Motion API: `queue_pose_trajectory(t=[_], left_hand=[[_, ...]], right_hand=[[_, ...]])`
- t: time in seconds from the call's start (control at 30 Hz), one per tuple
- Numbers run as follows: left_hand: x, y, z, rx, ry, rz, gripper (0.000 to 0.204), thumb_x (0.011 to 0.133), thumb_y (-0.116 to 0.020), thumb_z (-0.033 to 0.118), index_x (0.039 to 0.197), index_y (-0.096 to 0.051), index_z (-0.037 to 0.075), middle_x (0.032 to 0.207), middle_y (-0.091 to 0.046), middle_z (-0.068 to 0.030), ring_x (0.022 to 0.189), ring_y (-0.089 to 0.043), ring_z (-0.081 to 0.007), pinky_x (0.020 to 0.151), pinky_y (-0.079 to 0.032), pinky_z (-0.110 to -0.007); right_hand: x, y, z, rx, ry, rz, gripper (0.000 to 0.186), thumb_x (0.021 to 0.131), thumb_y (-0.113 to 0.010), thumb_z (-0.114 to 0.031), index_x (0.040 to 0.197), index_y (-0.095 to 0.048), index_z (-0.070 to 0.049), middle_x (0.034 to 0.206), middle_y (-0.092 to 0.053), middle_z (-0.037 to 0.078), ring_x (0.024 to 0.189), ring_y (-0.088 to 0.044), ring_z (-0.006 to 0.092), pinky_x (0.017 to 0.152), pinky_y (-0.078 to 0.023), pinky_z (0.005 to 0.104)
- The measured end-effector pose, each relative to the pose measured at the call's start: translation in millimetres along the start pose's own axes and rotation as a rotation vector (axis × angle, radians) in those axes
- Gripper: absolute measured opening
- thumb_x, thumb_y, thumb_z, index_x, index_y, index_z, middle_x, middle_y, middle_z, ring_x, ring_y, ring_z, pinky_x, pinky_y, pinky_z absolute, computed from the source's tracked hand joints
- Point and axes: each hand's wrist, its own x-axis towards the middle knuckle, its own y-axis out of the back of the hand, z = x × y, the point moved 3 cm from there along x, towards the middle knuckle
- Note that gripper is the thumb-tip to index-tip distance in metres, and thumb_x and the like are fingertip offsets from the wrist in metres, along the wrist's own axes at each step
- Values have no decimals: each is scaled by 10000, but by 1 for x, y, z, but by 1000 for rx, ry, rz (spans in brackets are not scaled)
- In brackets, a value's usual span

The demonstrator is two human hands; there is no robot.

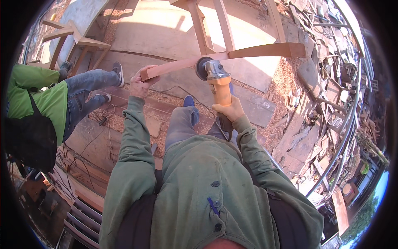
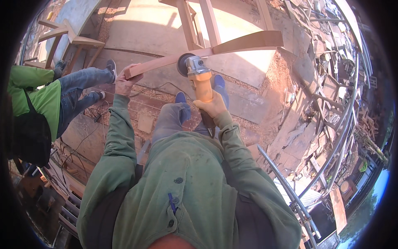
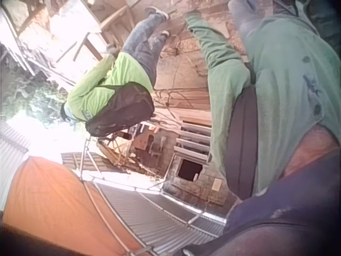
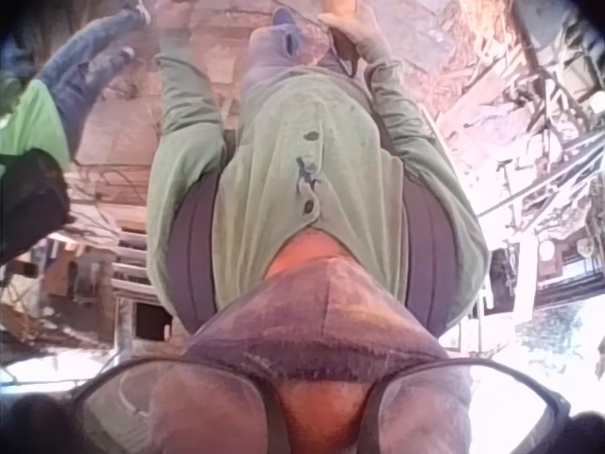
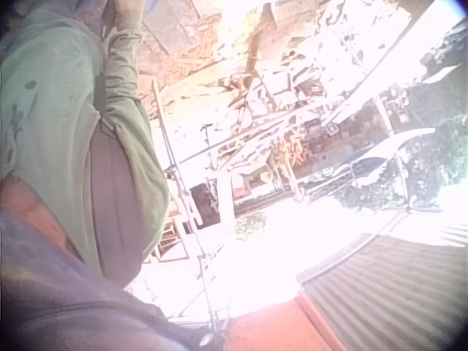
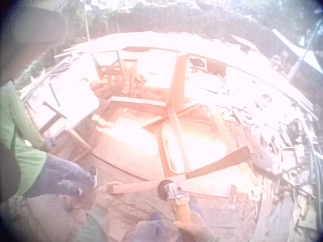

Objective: Using an angle grinder to sand and smooth a wooden chair frame.

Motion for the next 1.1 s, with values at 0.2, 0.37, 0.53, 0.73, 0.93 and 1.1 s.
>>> queue_pose_trajectory(t=[0.2,0.37,0.53,0.73,0.93,1.1], left_hand=[[19,-13,9,73,-38,-41,441,743,-763,-51,1155,-654,63,1097,-667,-21,995,-615,-106,893,-507,-250],[27,-14,10,-57,-31,-63,444,739,-758,-48,1157,-656,63,1093,-670,-20,998,-613,-104,891,-511,-255],[27,-17,10,-217,-65,-74,429,742,-763,-49,1143,-657,61,1061,-677,-5,984,-619,-101,882,-520,-258],[26,-11,14,55,-54,-36,420,755,-768,-20,1150,-659,75,1083,-665,-4,991,-610,-96,881,-512,-252],[19,-5,4,40,-35,-6,423,755,-778,-6,1151,-656,74,1091,-663,-4,994,-609,-96,884,-507,-250],[26,3,-12,-118,-53,-12,445,740,-788,-11,1156,-651,66,1094,-664,-11,999,-611,-101,889,-504,-248]], right_hand=[[-9,-51,-36,-200,233,-125,476,711,-801,-174,1096,-587,5,929,-645,37,816,-603,108,747,-508,282],[4,-78,-48,-367,277,-214,501,705,-795,-171,1127,-580,-6,967,-641,25,879,-596,104,813,-492,285],[3,-79,-56,-403,281,-227,495,703,-792,-168,1119,-581,0,961,-639,25,870,-596,103,799,-495,280],[3,-31,-48,-243,173,-140,468,700,-791,-163,1085,-587,8,951,-636,22,861,-593,102,791,-495,272],[5,-26,-39,-304,162,-77,445,701,-788,-163,1060,-589,8,934,-639,23,844,-597,108,781,-500,278],[11,-85,-67,-397,319,-147,506,669,-782,-249,1063,-596,7,927,-669,87,850,-644,175,784,-512,327]])
